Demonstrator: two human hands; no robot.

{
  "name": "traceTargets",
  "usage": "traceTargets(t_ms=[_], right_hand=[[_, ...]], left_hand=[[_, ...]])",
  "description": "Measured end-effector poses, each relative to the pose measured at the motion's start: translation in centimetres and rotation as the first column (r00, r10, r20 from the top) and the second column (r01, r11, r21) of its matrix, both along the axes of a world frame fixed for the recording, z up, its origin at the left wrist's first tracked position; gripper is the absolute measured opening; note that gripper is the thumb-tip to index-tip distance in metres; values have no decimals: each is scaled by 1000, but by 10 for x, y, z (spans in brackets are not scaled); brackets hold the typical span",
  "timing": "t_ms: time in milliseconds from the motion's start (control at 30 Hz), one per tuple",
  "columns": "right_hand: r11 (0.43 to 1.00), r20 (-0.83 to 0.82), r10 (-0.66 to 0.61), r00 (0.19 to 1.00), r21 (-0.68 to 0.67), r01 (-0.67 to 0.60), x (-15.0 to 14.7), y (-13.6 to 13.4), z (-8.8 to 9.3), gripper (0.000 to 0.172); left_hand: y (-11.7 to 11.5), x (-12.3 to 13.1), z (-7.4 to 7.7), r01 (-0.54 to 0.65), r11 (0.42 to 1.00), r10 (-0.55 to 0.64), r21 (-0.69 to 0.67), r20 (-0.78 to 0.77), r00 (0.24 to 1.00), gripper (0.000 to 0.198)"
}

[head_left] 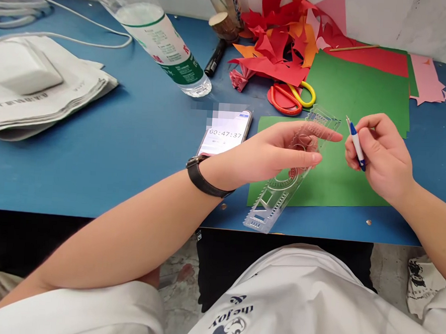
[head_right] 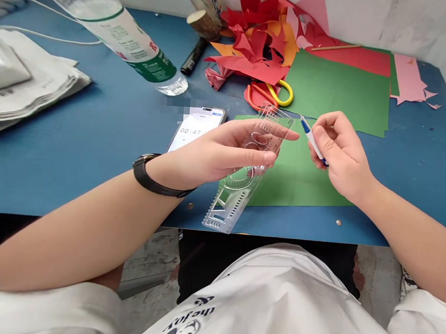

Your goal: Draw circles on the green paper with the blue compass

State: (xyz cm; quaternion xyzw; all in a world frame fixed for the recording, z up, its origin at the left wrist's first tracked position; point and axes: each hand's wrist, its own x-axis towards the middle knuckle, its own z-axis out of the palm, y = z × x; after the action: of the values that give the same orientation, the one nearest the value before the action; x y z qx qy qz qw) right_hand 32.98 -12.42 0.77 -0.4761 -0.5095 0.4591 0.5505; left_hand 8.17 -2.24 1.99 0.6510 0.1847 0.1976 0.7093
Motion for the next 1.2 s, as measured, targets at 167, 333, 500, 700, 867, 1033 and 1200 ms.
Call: traceTargets(t_ms=[167, 333, 500, 700, 867, 1033, 1200], right_hand=[[992, 35, 29, 999, -127, -24, -2, -4, 14, 79], [964, 53, 173, 984, -216, -157, -1, -9, 25, 75], [959, 97, 216, 972, -210, -192, 0, -11, 28, 70], [965, 106, 195, 975, -199, -171, -2, -10, 27, 79], [955, 88, 221, 971, -223, -197, -5, -12, 29, 80], [944, 80, 251, 965, -240, -225, -6, -13, 28, 75], [960, 138, 232, 963, -192, -204, -7, -14, 22, 61]], left_hand=[[0, -3, 5, 30, 1000, -30, -5, -16, 999, 47], [3, -8, 10, 41, 999, -40, 26, -40, 998, 44], [8, -12, 13, 75, 994, -68, 74, -90, 994, 41], [9, -15, 18, 96, 990, -79, 104, -154, 985, 40], [8, -16, 21, 102, 985, -75, 138, -187, 979, 33], [8, -16, 22, 127, 980, -98, 151, -190, 977, 30], [8, -18, 23, 160, 977, -132, 140, -196, 972, 24]])
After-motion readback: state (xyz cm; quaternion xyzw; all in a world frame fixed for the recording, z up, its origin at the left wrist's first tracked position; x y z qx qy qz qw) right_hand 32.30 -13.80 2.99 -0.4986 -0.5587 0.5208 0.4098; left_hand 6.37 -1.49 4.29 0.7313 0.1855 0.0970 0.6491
